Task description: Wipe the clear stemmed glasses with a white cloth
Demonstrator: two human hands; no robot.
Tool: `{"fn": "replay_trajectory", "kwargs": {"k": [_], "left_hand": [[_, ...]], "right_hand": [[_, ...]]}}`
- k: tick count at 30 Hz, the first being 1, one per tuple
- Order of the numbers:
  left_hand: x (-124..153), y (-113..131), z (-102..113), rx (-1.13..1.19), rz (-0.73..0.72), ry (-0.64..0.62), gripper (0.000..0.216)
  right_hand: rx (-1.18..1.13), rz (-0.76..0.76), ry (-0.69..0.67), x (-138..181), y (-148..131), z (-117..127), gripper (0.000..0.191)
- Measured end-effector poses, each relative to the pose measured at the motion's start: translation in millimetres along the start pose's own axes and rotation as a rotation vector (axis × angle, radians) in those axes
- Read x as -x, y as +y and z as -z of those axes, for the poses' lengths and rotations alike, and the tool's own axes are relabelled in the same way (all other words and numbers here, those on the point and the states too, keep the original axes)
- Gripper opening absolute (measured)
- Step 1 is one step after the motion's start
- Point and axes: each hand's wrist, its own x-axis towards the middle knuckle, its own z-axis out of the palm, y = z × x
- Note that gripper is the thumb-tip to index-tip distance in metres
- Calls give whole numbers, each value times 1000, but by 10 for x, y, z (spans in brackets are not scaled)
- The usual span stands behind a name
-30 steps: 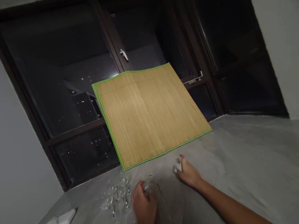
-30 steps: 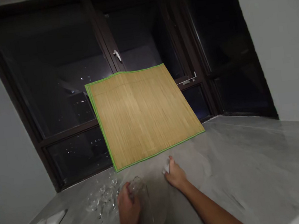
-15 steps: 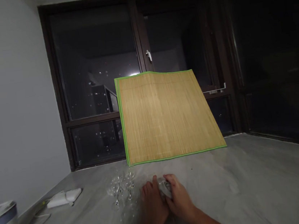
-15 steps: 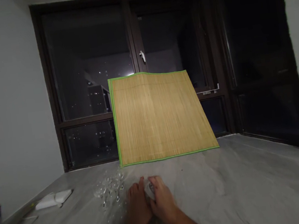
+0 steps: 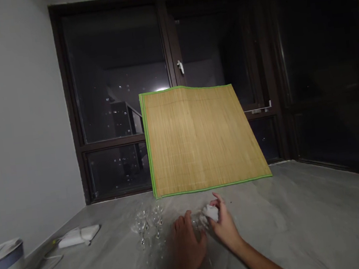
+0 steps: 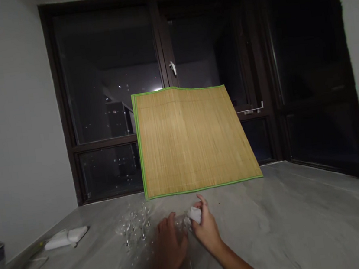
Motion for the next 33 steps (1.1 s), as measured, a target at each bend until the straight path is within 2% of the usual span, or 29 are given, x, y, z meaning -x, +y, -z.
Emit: {"fn": "replay_trajectory", "kwargs": {"k": [3,7,14,23,27,33], "left_hand": [[-7,-40,-39,-27,57,-28,58],[-10,-98,-95,-53,82,-72,58],[-36,-178,-102,-116,67,14,54],[-27,-145,-142,-179,100,-4,57],[-32,-113,-178,-186,81,-3,60],[-37,-108,-225,-183,102,-1,56]], "right_hand": [[-180,-14,-26,41,-38,-75,72],[-304,-50,-126,60,-51,-108,70],[-467,-119,-332,98,-80,-79,77],[-422,-127,-432,117,38,-105,92],[-415,-121,-434,105,36,-80,97],[-434,-113,-462,84,-134,12,88]]}}
